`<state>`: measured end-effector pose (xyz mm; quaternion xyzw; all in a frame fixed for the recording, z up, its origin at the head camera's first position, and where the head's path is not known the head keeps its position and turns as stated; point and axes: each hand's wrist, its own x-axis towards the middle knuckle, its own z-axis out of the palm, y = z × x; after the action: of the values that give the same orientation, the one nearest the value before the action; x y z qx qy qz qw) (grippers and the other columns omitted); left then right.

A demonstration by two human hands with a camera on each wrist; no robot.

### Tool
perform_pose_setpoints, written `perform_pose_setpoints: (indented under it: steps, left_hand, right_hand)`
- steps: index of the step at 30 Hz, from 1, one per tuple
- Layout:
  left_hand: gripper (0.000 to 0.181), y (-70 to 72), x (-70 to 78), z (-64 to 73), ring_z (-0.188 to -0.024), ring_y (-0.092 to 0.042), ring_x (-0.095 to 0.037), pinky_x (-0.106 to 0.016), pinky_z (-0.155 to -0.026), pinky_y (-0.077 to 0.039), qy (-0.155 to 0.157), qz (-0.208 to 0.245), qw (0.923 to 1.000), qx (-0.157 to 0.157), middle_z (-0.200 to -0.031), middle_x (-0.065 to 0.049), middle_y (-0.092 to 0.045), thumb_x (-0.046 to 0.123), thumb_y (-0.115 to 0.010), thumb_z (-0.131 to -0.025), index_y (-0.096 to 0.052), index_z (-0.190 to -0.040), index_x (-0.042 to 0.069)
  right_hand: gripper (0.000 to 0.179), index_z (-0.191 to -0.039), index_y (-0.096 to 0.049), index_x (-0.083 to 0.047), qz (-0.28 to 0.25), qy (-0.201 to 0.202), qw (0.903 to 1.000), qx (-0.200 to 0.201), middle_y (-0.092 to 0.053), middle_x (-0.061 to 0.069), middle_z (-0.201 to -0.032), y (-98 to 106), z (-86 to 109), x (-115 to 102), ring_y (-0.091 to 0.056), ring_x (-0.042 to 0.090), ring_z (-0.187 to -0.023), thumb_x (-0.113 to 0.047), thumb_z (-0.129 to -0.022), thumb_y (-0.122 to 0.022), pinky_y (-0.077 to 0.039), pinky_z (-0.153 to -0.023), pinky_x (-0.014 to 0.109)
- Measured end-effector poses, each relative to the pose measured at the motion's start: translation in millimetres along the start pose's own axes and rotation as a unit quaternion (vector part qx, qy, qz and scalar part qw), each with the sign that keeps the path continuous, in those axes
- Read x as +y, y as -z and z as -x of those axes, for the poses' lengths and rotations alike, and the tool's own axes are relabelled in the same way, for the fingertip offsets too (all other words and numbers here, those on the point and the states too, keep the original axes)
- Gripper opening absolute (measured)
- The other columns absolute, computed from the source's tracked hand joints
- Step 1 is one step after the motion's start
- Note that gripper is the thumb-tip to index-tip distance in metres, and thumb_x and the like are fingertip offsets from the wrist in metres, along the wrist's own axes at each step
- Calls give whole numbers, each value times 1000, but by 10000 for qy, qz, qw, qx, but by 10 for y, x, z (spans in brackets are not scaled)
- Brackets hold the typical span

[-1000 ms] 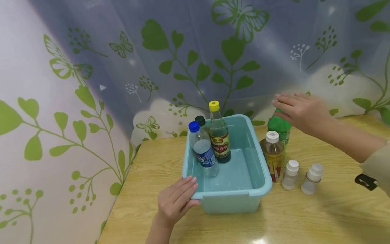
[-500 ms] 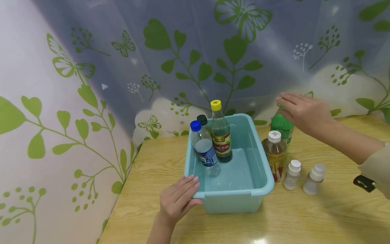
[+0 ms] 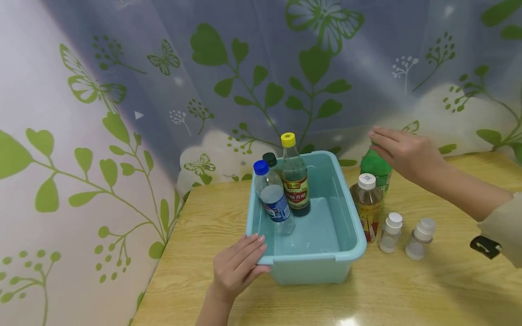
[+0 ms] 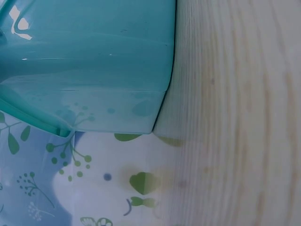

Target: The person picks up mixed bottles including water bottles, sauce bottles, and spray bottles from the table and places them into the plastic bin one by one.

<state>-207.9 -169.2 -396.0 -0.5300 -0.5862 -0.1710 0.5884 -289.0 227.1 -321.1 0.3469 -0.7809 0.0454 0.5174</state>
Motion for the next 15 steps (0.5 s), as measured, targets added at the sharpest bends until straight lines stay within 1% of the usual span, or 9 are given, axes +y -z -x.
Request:
perform_pose_setpoints:
  steps: [5,9,11,15]
  left_hand:
    - [38,-2,-2,6,-71,-72,-25,-34,-73,-60,23,6,10000,-15,-79,-16,-73,32,-61,-92,-73,-82,-3]
    - [38,-3,-3,4,-71,-72,-25,-34,-73,-60,30,7,10000,-30,-80,-16,-73,32,-61,-92,-73,-82,-3]
    - [38,-3,-3,4,-71,-72,-25,-34,-73,-60,28,3,10000,-32,-80,-16,-73,32,-60,-92,-73,-82,-3]
    - [39,-5,-4,4,-71,-72,-25,-33,-72,-60,26,-8,10000,-19,-79,-16,-73,32,-61,-92,-73,-81,-3]
  right_hand:
    - [46,-103,-69,5,-66,177,9997,184,-69,22,-100,13,-18,-5,-68,39,-78,-31,-103,-40,-57,-60,49]
    - [43,-101,-70,5,-199,248,9982,516,-69,22,-98,9,-42,10,-68,39,-78,-29,-102,-43,-56,-57,50]
    - [41,-101,-69,5,-180,302,9976,595,-69,23,-99,17,-58,26,-68,40,-78,-27,-102,-44,-56,-55,49]
    - [39,-103,-69,6,-126,325,9972,665,-69,23,-101,49,-90,67,-68,40,-78,-26,-101,-46,-55,-57,50]
